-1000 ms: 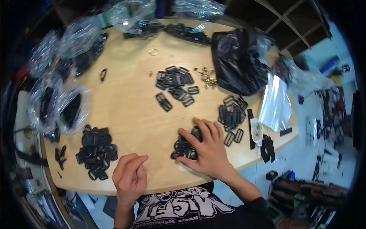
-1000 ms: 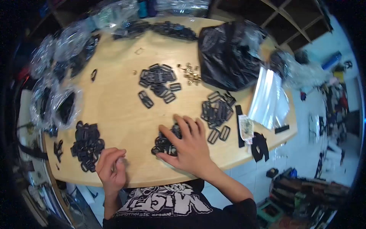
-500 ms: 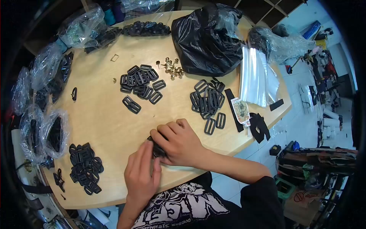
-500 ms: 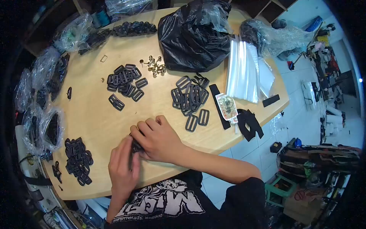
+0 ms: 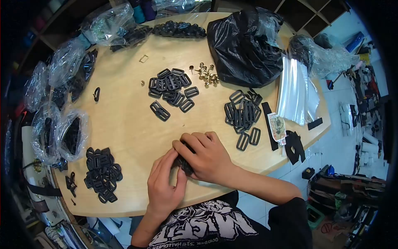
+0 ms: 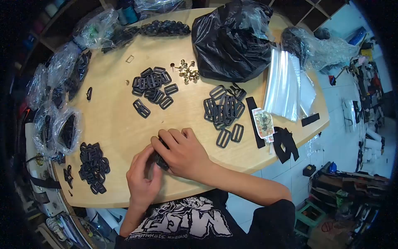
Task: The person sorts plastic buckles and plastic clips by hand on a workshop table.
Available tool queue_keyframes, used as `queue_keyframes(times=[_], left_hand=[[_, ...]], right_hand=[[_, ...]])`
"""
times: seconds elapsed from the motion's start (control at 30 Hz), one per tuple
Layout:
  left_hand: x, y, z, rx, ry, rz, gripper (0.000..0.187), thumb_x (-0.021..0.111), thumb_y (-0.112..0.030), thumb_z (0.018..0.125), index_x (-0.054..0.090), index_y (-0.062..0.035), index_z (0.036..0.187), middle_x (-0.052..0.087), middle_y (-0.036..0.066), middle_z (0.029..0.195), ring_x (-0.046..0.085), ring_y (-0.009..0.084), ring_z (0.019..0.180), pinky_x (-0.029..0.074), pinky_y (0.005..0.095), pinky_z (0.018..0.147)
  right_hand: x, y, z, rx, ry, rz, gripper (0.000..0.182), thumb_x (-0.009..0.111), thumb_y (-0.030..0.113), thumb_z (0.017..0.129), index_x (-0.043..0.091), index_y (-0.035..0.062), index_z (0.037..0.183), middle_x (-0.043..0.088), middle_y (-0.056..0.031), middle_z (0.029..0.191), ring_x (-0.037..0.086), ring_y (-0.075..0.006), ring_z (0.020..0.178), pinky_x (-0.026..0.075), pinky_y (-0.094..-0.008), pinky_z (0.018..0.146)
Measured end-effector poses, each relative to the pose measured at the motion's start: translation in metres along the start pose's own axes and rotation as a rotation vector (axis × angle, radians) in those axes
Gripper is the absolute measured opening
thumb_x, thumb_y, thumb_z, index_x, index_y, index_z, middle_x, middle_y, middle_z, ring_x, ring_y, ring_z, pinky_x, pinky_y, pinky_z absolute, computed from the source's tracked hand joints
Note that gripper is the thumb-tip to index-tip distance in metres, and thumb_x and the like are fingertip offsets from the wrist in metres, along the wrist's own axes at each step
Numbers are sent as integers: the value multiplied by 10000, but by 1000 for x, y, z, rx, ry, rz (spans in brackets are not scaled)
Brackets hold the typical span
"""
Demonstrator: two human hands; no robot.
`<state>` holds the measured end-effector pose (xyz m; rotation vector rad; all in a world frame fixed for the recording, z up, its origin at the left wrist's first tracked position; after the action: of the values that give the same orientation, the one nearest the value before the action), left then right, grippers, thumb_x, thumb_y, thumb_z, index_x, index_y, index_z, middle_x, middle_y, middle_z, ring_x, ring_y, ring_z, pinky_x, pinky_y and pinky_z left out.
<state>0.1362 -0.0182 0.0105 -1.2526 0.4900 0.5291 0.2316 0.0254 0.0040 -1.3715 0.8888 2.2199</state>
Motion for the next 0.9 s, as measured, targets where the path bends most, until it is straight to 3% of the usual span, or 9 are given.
queue_keyframes(times=[0.07,0.2,0.27,0.43,0.5,0.67,0.8,0.87,0.9], left_hand=[[-1,23,-15,-334,-258,-454,474,627,79,783,535,69,1248,593,227,1215,611,321,1116,513,353,915],[-5,28,-18,-287,-190,-447,512,631,78,783,508,63,1279,580,244,1231,608,334,1136,508,365,930],[-11,0,-5,-14,-21,-114,501,674,26,807,500,79,1274,568,264,1231,612,379,1095,520,381,912],[-13,1,-5,34,-50,-45,494,611,53,821,497,58,1302,575,244,1235,604,343,1143,507,375,941],[-17,11,-10,-109,-111,-186,493,578,56,849,466,68,1329,555,233,1276,600,316,1155,507,363,954],[-54,16,-19,-122,-230,-197,497,582,53,850,452,96,1328,543,257,1271,610,330,1117,558,364,875],[-107,23,-28,-74,-459,-100,393,502,85,866,508,93,1258,577,216,1214,621,297,1075,571,352,819],[-142,34,-41,-88,-683,-6,301,469,86,896,551,87,1186,589,190,1157,631,252,1004,557,314,796],[-150,37,-43,-97,-693,8,301,469,86,896,551,87,1186,589,190,1157,631,252,1004,557,314,796]], right_hand=[[-2,-2,2,39,3,48,578,722,287,653,578,66,1167,560,-77,1080,568,-227,970,389,-361,788],[2,-1,2,13,-5,11,561,729,288,652,586,84,1155,555,-78,1045,564,-231,931,395,-368,770],[3,-1,7,-22,-18,-8,586,752,282,609,577,97,1137,543,-62,993,537,-216,874,375,-357,722],[6,-3,15,-53,-27,-25,538,749,274,627,588,117,1116,539,-64,943,559,-218,831,419,-355,662],[-1,-2,19,-74,-162,2,397,760,231,668,633,95,1018,556,-74,852,587,-223,667,473,-337,576],[-2,-2,25,-105,-158,10,314,763,199,678,621,76,929,531,-53,729,582,-212,597,486,-325,526],[-6,-9,36,-107,-201,3,266,747,176,685,606,74,885,508,-47,679,567,-207,552,478,-322,491],[-10,-13,41,-98,-269,5,220,727,167,695,596,79,848,478,-42,622,548,-205,500,473,-329,466],[-13,-14,43,-78,-233,35,186,708,112,702,601,70,847,537,-56,635,580,-222,521,484,-336,474]])
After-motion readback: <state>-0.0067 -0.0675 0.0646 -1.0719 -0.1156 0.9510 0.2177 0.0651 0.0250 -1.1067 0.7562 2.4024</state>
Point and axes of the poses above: each hand's wrist, its own z-axis towards the middle knuckle, its own x-axis out of the palm, y = z × x, the point moved 8 cm from there along z, towards the middle knuckle
